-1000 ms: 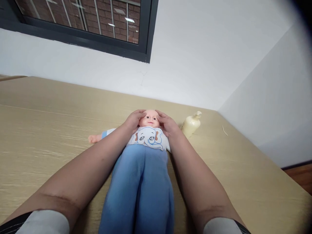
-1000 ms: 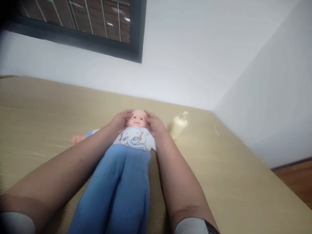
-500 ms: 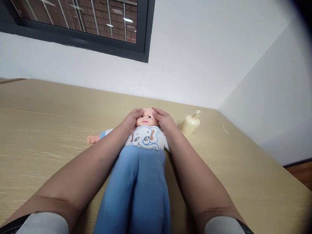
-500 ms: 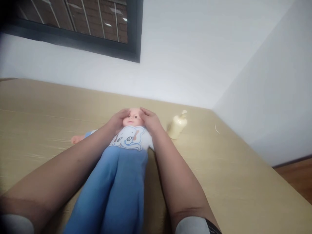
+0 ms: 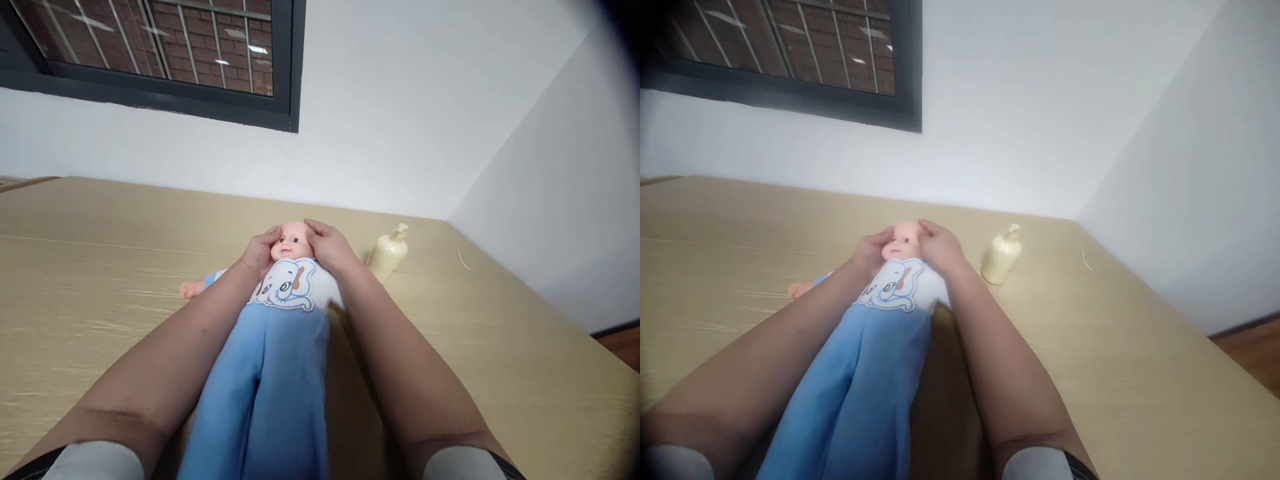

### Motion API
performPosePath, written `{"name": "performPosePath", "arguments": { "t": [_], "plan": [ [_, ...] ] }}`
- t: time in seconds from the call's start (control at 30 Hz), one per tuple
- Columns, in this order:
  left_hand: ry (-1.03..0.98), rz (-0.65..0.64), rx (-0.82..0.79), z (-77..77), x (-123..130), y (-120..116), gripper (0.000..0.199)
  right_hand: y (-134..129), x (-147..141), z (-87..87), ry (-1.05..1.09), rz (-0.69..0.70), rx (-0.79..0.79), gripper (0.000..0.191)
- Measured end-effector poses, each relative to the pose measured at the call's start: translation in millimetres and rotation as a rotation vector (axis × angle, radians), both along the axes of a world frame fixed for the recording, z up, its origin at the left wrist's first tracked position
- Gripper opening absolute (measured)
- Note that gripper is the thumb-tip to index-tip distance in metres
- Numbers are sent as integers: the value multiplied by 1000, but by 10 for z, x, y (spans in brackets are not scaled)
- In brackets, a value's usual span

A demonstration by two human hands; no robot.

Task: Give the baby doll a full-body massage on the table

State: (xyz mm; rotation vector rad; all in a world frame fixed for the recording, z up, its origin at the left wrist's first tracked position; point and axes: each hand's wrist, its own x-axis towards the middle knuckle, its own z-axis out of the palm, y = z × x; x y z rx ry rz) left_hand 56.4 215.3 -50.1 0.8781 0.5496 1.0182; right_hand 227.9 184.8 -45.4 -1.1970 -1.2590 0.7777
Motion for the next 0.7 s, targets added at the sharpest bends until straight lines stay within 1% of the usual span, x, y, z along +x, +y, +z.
{"name": "performPosePath", "arguments": {
  "t": [0.1,0.27,0.43,0.57,0.7],
  "plan": [
    [-6,-73,-62,15,-19,-13,47,-26,-10,28,-18,-15,-8,33],
    [2,-137,-124,56,-30,-53,46,-41,-21,55,-11,-18,-2,32],
    [-59,-103,-152,70,-16,-72,46,-89,-46,123,-111,-34,-17,36],
    [-128,-83,-136,41,-5,-42,46,-155,-69,189,-256,-58,-33,43],
    [-195,-96,-141,2,3,0,48,-183,-73,208,-359,-67,-54,48]
  ]
}}
